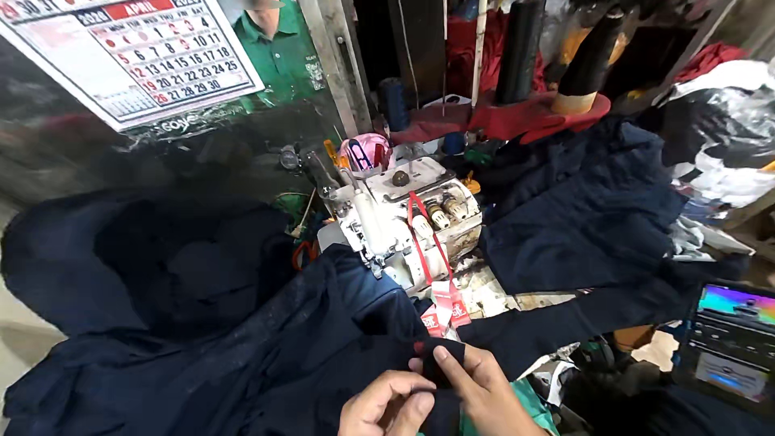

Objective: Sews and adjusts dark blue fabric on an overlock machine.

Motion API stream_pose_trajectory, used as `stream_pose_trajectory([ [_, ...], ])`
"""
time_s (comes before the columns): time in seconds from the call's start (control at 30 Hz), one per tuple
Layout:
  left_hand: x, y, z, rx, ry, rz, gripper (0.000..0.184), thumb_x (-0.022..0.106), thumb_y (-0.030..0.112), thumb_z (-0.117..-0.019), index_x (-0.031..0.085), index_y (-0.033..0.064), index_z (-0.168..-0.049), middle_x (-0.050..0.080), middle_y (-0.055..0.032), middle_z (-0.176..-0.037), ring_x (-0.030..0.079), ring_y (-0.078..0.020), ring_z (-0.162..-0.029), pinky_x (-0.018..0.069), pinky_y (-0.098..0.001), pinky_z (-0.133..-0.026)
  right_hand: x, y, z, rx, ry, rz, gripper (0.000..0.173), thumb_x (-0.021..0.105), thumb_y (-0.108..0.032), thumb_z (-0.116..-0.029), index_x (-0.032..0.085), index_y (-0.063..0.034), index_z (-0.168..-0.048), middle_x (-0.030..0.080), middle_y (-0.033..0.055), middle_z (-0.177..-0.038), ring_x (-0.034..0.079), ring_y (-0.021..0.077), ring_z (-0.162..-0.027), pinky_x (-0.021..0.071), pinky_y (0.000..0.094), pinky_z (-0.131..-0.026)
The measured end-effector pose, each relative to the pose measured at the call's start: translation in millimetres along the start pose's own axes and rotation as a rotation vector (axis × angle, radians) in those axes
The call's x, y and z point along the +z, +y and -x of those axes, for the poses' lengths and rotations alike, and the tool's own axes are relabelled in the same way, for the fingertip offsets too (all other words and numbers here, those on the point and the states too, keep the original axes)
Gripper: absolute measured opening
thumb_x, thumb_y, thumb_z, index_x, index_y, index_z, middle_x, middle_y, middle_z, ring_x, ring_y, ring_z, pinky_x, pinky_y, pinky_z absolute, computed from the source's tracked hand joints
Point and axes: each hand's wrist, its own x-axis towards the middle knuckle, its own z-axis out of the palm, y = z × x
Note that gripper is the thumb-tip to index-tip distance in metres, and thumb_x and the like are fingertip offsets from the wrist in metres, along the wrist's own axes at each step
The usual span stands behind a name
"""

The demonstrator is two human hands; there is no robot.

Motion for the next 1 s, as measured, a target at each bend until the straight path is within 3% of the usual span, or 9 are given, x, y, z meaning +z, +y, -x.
stream_pose_trajectory([
  [0.07,4,12,-4,0.017,0.002,0.028,0.012,0.065,0.007,-0.0988,0.072,-0.0002,-0.105,0.074,-0.0073,-0.093,0.07,-0.0138,-0.079,0.061,-0.0295,-0.07,-1,-1,1,-0.019,-0.029,-0.053,0.034,0.043,-0.017,-0.1117,0.07,0.0028,-0.115,0.077,0.0131,-0.107,0.075,0.0232,-0.097,0.0631,0.0398,-0.089],
  [0.13,14,2,-10,-0.013,0.063,-0.019,0.008,0.065,0.004,-0.0985,0.07,-0.0018,-0.1,0.073,-0.0101,-0.086,0.072,-0.0191,-0.072,0.0639,-0.0344,-0.065,2,2,1,-0.068,-0.004,-0.03,0.032,0.045,-0.018,-0.1112,0.071,0.0005,-0.108,0.072,0.0083,-0.088,0.069,0.0151,-0.075,0.0602,0.0315,-0.069],
  [0.17,19,-7,-12,-0.037,0.111,-0.076,0.007,0.066,0.004,-0.0979,0.071,-0.0009,-0.097,0.071,-0.0078,-0.081,0.068,-0.0162,-0.068,0.0603,-0.0311,-0.061,2,4,2,-0.083,0.009,-0.012,0.032,0.046,-0.018,-0.1107,0.071,-0.0005,-0.104,0.069,0.0063,-0.083,0.066,0.0125,-0.072,0.0577,0.0292,-0.067],
  [0.4,29,-14,-13,-0.093,0.167,-0.167,0.009,0.069,0.008,-0.097,0.069,0.0009,-0.091,0.066,-0.0036,-0.071,0.061,-0.0106,-0.059,0.0534,-0.0243,-0.053,-10,3,11,-0.058,-0.083,0.006,0.037,0.041,-0.021,-0.1122,0.072,-0.0017,-0.106,0.073,0.0064,-0.093,0.07,0.0125,-0.088,0.0592,0.0324,-0.08],
  [0.63,28,-6,-12,-0.108,0.167,-0.208,0.012,0.072,0.012,-0.0958,0.068,0.0032,-0.09,0.066,-0.0023,-0.071,0.061,-0.0104,-0.059,0.0535,-0.0244,-0.053,-22,-1,10,-0.237,-0.24,0.11,0.042,0.036,-0.023,-0.1129,0.069,0.0018,-0.117,0.073,0.0098,-0.112,0.068,0.0121,-0.108,0.0558,0.0333,-0.097],
  [0.73,25,-3,-9,-0.118,0.15,-0.186,0.013,0.072,0.014,-0.0964,0.068,0.0033,-0.09,0.067,-0.0031,-0.073,0.064,-0.0121,-0.062,0.0563,-0.0266,-0.056,-22,-2,12,-0.292,-0.302,0.168,0.047,0.058,-0.034,-0.1048,0.063,0.0019,-0.134,0.062,0.0163,-0.138,0.06,0.022,-0.128,0.0518,0.0422,-0.109],
  [0.8,22,-1,-9,-0.132,0.117,-0.172,0.013,0.071,0.015,-0.0973,0.068,0.0031,-0.092,0.069,-0.0032,-0.075,0.066,-0.0124,-0.064,0.0581,-0.0272,-0.058,-19,-3,13,-0.289,-0.305,0.178,0.05,0.067,-0.029,-0.0992,0.06,0.0033,-0.137,0.052,0.0204,-0.15,0.052,0.0283,-0.139,0.0467,0.0467,-0.116],
  [0.87,20,-2,-10,-0.14,0.094,-0.169,0.015,0.071,0.017,-0.0974,0.068,0.004,-0.091,0.068,-0.0028,-0.075,0.065,-0.0124,-0.063,0.0578,-0.0271,-0.057,-16,-3,14,-0.293,-0.254,0.192,0.039,0.058,-0.027,-0.1048,0.066,0.0024,-0.13,0.054,0.0204,-0.148,0.052,0.0299,-0.138,0.0471,0.047,-0.115],
  [1.0,14,-15,-11,-0.114,0.111,-0.119,0.016,0.074,0.018,-0.095,0.069,0.0042,-0.09,0.068,-0.0028,-0.074,0.063,-0.0119,-0.062,0.0557,-0.0259,-0.056,-13,-12,13,-0.256,-0.188,0.205,0.039,0.042,-0.022,-0.1109,0.07,0.0039,-0.123,0.057,0.0199,-0.147,0.052,0.0301,-0.139,0.0441,0.0456,-0.118],
])
